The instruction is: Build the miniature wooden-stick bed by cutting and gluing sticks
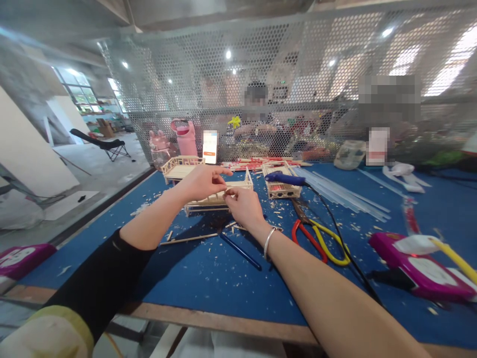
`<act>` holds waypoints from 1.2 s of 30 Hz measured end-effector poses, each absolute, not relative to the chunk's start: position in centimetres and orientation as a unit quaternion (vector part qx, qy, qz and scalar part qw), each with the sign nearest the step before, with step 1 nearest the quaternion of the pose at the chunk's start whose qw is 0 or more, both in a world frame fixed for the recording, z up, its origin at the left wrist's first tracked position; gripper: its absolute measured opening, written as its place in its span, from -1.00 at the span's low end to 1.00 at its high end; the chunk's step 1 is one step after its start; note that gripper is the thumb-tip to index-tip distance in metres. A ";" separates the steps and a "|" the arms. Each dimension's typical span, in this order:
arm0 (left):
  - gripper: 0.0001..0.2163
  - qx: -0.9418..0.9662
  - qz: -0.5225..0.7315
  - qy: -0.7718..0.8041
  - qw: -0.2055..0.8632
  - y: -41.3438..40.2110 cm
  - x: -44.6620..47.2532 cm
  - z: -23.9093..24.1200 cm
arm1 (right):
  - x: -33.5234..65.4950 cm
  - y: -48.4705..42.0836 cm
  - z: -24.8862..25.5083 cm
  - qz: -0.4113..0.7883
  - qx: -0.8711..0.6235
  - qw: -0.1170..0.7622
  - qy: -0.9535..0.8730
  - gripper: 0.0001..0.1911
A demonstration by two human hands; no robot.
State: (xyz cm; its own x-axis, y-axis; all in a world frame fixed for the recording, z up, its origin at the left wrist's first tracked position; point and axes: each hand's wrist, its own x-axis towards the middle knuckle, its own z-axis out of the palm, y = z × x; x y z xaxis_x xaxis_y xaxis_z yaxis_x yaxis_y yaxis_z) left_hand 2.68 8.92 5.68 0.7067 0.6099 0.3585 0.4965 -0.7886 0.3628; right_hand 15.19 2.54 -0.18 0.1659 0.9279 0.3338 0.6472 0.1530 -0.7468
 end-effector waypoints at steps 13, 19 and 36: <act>-0.77 0.911 0.293 0.273 0.099 1.6 2.8 2.4 | 18.8 -3.4 2.8 -0.009 -0.552 0.182 -0.813 -0.81; -0.79 0.926 0.202 0.263 0.177 -0.8 4.2 0.6 | 19.5 -7.3 0.7 -0.063 -0.546 0.224 -0.805 -0.81; -0.87 0.622 0.266 0.359 0.643 0.1 4.1 0.2 | 26.7 -7.9 -3.1 -0.072 -0.798 0.017 -0.598 -0.55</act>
